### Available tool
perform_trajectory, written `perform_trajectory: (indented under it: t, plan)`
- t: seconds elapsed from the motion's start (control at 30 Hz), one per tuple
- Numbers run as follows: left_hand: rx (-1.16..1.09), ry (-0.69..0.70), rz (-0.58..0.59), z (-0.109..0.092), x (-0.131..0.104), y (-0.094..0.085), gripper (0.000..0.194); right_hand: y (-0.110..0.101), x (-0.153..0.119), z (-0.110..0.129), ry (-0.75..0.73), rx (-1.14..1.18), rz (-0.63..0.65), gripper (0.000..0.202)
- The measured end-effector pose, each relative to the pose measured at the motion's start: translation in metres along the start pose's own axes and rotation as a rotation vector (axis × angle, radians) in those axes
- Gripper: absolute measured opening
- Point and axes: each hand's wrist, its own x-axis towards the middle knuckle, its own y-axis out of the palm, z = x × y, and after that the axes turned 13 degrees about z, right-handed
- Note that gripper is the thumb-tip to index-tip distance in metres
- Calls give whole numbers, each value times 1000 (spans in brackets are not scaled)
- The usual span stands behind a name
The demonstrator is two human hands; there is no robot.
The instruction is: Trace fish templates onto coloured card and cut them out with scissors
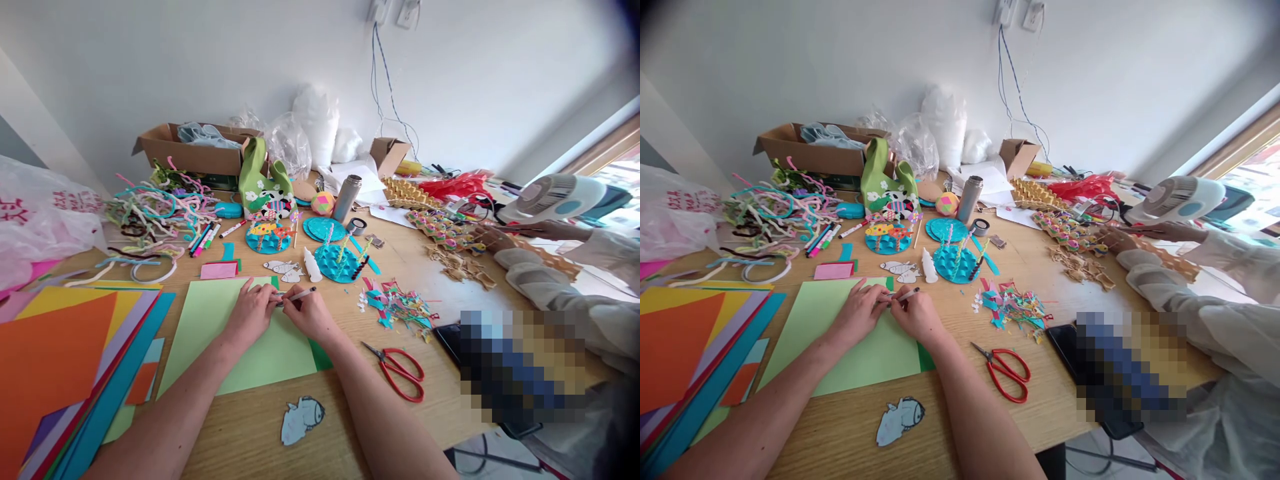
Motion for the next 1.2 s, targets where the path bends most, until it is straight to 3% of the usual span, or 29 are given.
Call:
perform_trajectory:
  t: [1.2]
  plan:
    - [-6,-31,-70,1,3,5,19,-1,1,-4,-20,27,-16,7]
